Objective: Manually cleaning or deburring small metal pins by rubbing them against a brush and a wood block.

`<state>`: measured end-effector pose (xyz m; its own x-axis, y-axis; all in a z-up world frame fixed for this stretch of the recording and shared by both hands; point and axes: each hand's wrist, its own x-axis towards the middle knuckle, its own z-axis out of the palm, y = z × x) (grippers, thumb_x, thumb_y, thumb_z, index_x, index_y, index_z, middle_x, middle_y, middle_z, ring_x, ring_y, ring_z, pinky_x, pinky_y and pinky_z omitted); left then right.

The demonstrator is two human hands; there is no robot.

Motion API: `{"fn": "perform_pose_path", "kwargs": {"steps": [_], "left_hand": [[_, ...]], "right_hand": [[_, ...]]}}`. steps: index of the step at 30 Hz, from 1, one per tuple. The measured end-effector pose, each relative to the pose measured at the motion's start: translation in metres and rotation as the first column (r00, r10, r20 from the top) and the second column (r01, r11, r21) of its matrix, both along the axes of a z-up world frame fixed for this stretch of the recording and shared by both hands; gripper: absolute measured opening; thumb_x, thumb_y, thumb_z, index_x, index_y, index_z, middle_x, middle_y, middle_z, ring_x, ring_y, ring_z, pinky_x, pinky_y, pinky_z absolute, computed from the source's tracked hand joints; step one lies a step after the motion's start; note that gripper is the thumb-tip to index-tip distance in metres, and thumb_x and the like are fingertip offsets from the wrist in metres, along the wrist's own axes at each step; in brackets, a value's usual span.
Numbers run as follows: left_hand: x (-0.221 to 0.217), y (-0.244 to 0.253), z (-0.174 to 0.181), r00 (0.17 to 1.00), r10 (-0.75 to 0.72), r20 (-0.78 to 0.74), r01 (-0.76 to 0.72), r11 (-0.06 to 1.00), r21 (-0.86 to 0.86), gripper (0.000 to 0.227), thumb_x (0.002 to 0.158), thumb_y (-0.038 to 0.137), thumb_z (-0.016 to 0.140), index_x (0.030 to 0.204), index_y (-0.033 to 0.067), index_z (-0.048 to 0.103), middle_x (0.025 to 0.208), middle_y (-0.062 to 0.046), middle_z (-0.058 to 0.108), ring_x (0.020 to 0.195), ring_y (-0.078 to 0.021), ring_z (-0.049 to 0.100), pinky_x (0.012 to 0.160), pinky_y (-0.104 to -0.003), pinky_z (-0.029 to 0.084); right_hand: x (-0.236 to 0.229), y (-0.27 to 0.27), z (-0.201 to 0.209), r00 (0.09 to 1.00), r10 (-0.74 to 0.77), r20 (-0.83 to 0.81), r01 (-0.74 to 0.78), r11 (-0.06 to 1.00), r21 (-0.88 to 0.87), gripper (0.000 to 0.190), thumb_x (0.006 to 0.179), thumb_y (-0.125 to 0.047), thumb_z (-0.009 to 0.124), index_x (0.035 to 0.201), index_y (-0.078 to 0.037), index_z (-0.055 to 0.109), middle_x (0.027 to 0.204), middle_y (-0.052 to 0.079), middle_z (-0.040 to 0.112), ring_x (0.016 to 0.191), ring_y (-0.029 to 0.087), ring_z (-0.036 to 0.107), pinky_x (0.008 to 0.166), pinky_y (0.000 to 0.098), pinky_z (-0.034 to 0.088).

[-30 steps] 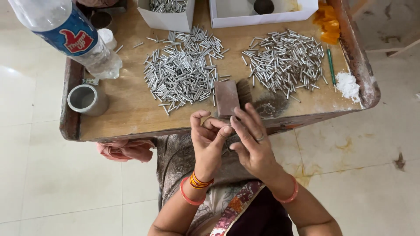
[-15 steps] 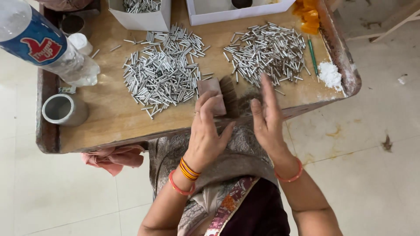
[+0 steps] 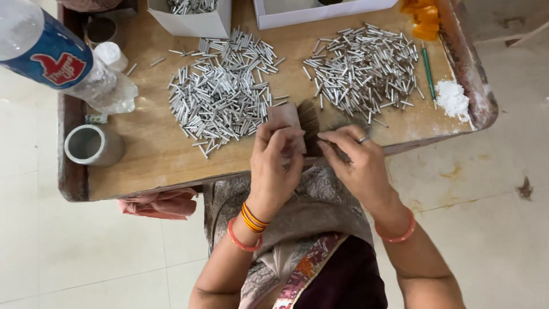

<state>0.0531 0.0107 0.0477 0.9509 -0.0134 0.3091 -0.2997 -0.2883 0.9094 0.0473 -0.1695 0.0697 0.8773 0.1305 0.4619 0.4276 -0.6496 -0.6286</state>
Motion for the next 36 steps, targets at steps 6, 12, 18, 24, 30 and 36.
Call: {"fn": "perform_pose_path", "kwargs": {"steps": [6,12,18,24,30,36], "left_hand": [[0.023,-0.010,0.012,0.975,-0.109,0.191,0.043,0.947,0.319,0.042,0.070,0.007,0.077,0.111,0.0046,0.070,0.105,-0.018,0.058,0.088,-0.0372,0.065,0.075,-0.044,0.056],[0.028,-0.014,0.000,0.981,-0.082,0.175,-0.006,0.892,0.451,0.035,0.078,0.010,0.072,0.112,0.0051,0.070,0.104,-0.017,0.061,0.085,-0.0351,0.066,0.072,-0.045,0.054],[0.031,-0.014,-0.006,0.981,-0.071,0.178,-0.009,0.909,0.416,0.021,0.080,0.016,0.076,0.100,0.0080,0.074,0.096,-0.012,0.061,0.082,-0.0314,0.066,0.072,-0.044,0.054],[0.030,-0.013,-0.006,0.986,-0.051,0.158,-0.024,0.897,0.442,0.019,0.080,0.016,0.077,0.098,0.0102,0.072,0.100,-0.011,0.062,0.085,-0.0311,0.067,0.075,-0.043,0.054],[0.019,0.000,0.014,0.971,-0.210,0.114,0.154,0.916,0.371,0.070,0.065,0.015,0.088,0.125,0.0061,0.053,0.114,-0.017,0.055,0.096,-0.0399,0.060,0.078,-0.048,0.051],[-0.013,0.011,0.022,0.976,-0.164,0.143,0.134,0.971,0.197,0.063,0.077,0.005,0.086,0.132,0.0067,0.054,0.124,-0.017,0.054,0.097,-0.0290,0.062,0.082,-0.038,0.055]], "right_hand": [[0.024,-0.006,-0.006,0.996,0.082,0.034,-0.067,0.948,-0.312,0.021,0.087,-0.005,0.075,0.108,-0.004,0.073,0.093,0.013,0.066,0.076,0.034,0.068,0.064,0.0420,0.055],[0.049,-0.016,-0.009,0.968,0.248,0.038,-0.212,0.889,-0.406,0.023,0.078,-0.008,0.081,0.098,-0.002,0.070,0.089,0.012,0.066,0.070,0.034,0.067,0.061,0.0420,0.054],[0.043,-0.022,-0.034,0.955,0.259,0.143,-0.233,0.956,-0.179,0.025,0.079,0.000,0.083,0.099,-0.002,0.069,0.092,0.009,0.066,0.071,0.021,0.069,0.062,0.0332,0.056],[0.022,-0.035,-0.005,0.982,0.121,0.144,-0.084,0.967,-0.242,0.021,0.082,-0.002,0.081,0.099,-0.003,0.069,0.092,0.009,0.067,0.071,0.022,0.069,0.062,0.0340,0.056],[0.020,-0.043,0.017,0.990,0.052,-0.135,-0.121,0.811,-0.572,0.020,0.079,-0.016,0.081,0.096,-0.007,0.073,0.092,0.011,0.068,0.079,0.033,0.068,0.070,0.0432,0.055],[0.015,-0.041,0.017,0.987,0.066,-0.150,-0.139,0.820,-0.556,0.028,0.077,-0.024,0.084,0.096,-0.006,0.075,0.093,0.011,0.067,0.079,0.033,0.067,0.068,0.0432,0.053]]}}
